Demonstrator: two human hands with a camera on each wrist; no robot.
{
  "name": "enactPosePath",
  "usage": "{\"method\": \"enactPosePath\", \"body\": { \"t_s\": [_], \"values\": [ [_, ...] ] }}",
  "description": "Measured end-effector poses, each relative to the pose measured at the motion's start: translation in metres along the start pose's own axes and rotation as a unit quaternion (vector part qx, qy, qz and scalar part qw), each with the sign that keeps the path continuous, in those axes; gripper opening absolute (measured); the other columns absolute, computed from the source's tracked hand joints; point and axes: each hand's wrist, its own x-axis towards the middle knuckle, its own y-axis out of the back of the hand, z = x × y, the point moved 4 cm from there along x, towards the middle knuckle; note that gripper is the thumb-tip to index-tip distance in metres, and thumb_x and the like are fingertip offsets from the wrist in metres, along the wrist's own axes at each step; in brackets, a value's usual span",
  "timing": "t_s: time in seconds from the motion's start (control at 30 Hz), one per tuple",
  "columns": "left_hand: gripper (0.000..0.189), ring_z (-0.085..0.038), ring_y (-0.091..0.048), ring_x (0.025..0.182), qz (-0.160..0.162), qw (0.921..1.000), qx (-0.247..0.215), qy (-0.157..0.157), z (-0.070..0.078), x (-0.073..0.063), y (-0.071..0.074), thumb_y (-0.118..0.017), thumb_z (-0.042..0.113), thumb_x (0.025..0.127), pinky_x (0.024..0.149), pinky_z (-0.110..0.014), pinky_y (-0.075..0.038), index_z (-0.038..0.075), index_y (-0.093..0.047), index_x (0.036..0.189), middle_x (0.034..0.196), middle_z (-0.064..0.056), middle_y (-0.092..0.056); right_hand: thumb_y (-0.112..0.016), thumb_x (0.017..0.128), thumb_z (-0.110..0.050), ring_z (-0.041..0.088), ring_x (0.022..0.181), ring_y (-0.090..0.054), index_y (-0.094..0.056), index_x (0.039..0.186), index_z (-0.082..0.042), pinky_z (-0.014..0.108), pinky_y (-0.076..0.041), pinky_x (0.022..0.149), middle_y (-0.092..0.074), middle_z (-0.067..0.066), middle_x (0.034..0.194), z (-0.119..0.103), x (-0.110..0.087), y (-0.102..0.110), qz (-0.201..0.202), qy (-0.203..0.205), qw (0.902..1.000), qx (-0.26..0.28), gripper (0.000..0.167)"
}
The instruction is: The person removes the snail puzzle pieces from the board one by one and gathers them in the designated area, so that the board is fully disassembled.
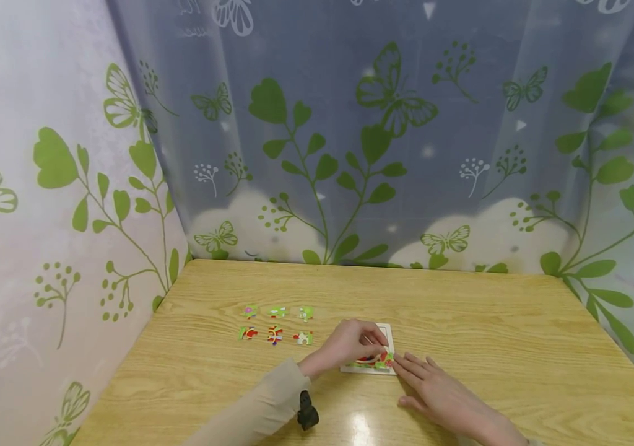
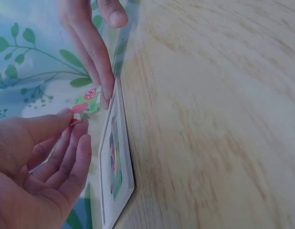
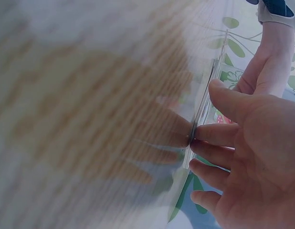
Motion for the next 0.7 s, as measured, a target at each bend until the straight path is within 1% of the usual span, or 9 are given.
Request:
{"method": "enactPosePath", "body": {
  "t_s": [0.13,0.3,0.43,0.57,0.7],
  "values": [
    [0.003,-0.004,-0.067,0.07,0.004,0.9999,-0.011,0.005,-0.002,-0.002,0.002,-0.076,0.013,0.092,0.066,-0.016,-0.053,0.012,-0.077,0.095,0.084,0.005,-0.073,-0.059,0.101,-0.042,0.042,0.134,-0.05,-0.052,0.145,0.002,0.062,-0.039,0.107,-0.053,0.021,0.147,0.0,0.0,0.0,-0.002,0.001,1.0,0.002,0.062],
    [0.003,-0.003,-0.066,0.069,0.009,0.9997,-0.018,0.011,-0.004,-0.003,0.005,-0.077,0.013,0.092,0.063,-0.017,-0.053,0.012,-0.077,0.094,0.084,0.005,-0.073,-0.06,0.101,-0.042,0.041,0.134,-0.05,-0.053,0.145,0.002,0.062,-0.04,0.107,-0.053,0.02,0.147,0.001,0.0,-0.001,-0.004,0.0,1.0,0.0,0.062],
    [0.004,-0.001,-0.064,0.07,0.011,0.9995,-0.023,0.019,-0.005,-0.006,0.008,-0.076,0.014,0.092,0.064,-0.018,-0.053,0.011,-0.076,0.095,0.085,0.005,-0.072,-0.061,0.1,-0.041,0.041,0.134,-0.05,-0.053,0.144,0.002,0.061,-0.04,0.107,-0.053,0.02,0.147,0.002,0.0,-0.002,-0.004,-0.002,1.0,-0.003,0.062],
    [0.005,-0.002,-0.065,0.072,0.009,0.9993,-0.029,0.023,-0.007,-0.009,0.011,-0.075,0.014,0.093,0.065,-0.018,-0.053,0.01,-0.076,0.096,0.086,0.004,-0.073,-0.061,0.101,-0.04,0.041,0.134,-0.05,-0.053,0.144,0.002,0.061,-0.04,0.108,-0.053,0.019,0.147,0.002,0.0,-0.002,-0.004,-0.003,1.0,-0.005,0.061],
    [0.004,-0.006,-0.068,0.073,0.009,0.9989,-0.039,0.022,-0.01,-0.012,0.014,-0.075,0.011,0.093,0.066,-0.019,-0.054,0.008,-0.076,0.095,0.087,0.001,-0.074,-0.061,0.101,-0.04,0.041,0.135,-0.05,-0.053,0.144,0.002,0.061,-0.039,0.108,-0.053,0.02,0.148,0.002,-0.001,-0.002,-0.002,-0.003,1.0,-0.007,0.061]
  ]
}}
